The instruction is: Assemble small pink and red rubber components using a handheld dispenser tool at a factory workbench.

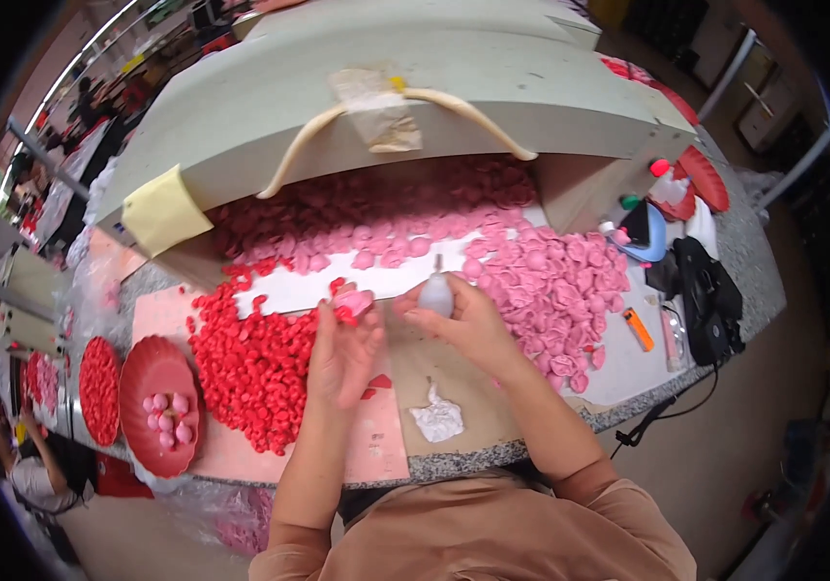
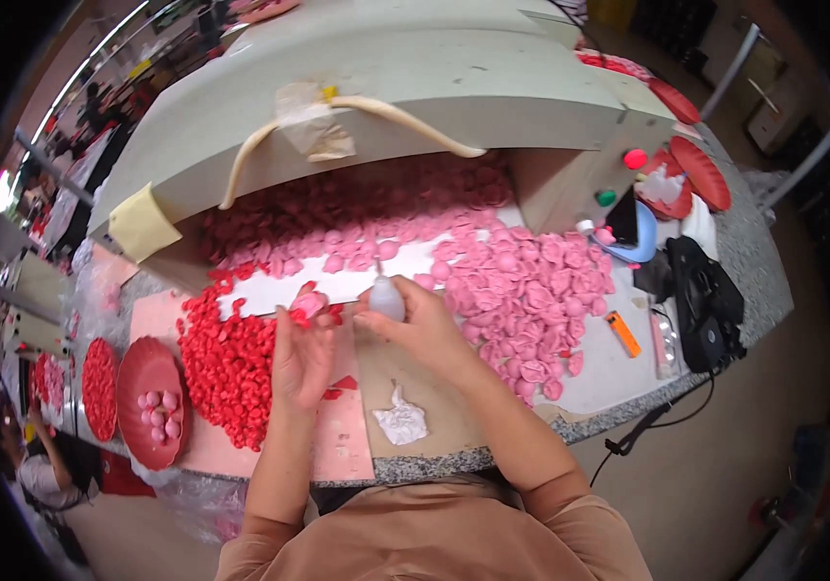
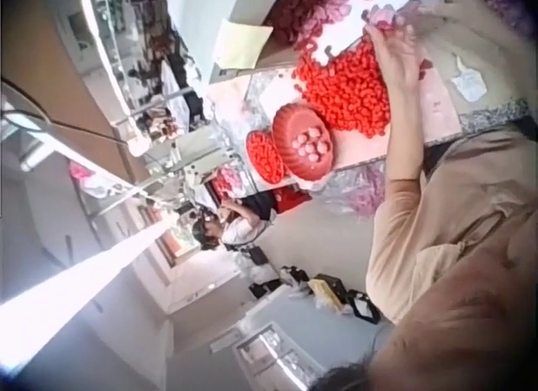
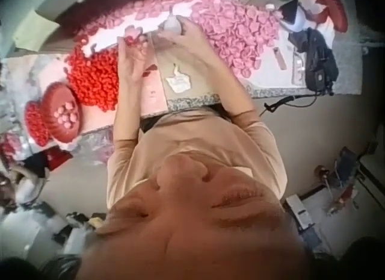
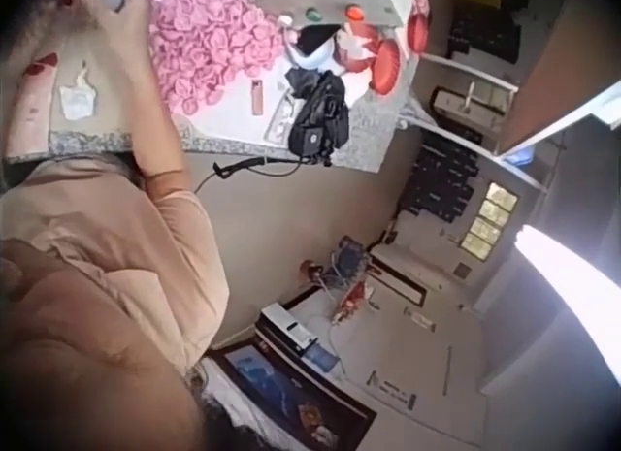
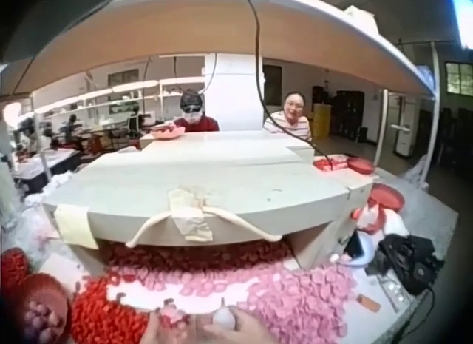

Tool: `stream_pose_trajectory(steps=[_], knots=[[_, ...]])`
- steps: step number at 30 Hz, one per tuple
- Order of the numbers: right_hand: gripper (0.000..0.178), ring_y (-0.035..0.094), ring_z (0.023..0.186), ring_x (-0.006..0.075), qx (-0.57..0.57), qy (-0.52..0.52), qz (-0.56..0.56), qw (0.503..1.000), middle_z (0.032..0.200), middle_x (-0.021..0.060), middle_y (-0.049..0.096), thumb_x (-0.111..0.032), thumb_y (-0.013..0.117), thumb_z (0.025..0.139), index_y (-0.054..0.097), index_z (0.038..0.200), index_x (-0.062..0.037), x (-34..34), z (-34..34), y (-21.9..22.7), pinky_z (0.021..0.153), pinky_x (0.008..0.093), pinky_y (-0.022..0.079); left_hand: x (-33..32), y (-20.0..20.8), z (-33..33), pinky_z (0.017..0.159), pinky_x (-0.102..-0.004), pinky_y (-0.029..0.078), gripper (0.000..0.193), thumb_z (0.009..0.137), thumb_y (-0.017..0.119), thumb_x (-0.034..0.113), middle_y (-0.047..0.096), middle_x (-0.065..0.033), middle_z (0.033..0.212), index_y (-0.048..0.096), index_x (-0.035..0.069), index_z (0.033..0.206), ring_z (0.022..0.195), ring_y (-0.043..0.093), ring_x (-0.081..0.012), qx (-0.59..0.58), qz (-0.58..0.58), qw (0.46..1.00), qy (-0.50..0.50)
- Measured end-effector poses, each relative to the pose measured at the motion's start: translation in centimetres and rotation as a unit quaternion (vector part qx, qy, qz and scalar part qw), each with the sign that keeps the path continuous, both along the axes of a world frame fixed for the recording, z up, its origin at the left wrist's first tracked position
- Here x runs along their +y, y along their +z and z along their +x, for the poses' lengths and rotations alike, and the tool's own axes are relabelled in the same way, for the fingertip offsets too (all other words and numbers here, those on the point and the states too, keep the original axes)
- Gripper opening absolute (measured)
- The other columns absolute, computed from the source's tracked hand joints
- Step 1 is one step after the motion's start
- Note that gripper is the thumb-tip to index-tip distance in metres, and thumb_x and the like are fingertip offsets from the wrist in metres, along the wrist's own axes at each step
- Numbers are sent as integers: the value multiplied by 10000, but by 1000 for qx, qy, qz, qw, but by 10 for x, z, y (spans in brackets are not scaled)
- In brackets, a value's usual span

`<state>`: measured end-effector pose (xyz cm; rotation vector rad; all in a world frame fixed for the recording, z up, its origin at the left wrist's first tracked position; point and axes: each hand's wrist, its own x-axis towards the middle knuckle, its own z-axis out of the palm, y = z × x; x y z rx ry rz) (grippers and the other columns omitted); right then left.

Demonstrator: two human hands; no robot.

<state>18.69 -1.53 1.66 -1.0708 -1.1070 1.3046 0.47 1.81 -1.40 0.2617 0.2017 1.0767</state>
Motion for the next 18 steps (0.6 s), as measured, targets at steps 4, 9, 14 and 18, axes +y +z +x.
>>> stream_pose_trajectory(steps=[4,9,14,18], knots=[[285,569,906,81,-44,-13,64,997,987,40,605,-115,627,860,474,1082,-23,7,-7,-21,754,232,473,1,-9,-10,757,-311,573,422,950,457,266,510,-189,1214,389,41,1300,902,617,-230,-51,-36,998,-3],[313,558,928,93,-19,-6,80,997,993,40,582,-129,637,858,473,1098,-13,3,-8,-21,803,258,463,-2,-3,0,850,-312,546,426,955,447,233,505,-196,1211,363,26,1319,1003,595,-246,26,-54,998,-22],[313,563,878,85,16,-31,121,992,961,27,588,-167,648,856,507,1101,-32,-1,-3,-12,764,245,464,-3,-5,6,864,-295,536,423,959,442,226,507,-163,1223,363,19,1319,1009,591,-219,96,-49,994,-24],[273,528,684,62,58,-43,111,991,763,-8,552,-292,577,900,521,1010,-48,-9,0,-3,603,234,441,1,-20,1,808,-284,548,406,956,449,269,525,-130,1205,410,22,1276,969,601,-186,100,-16,993,-60]])
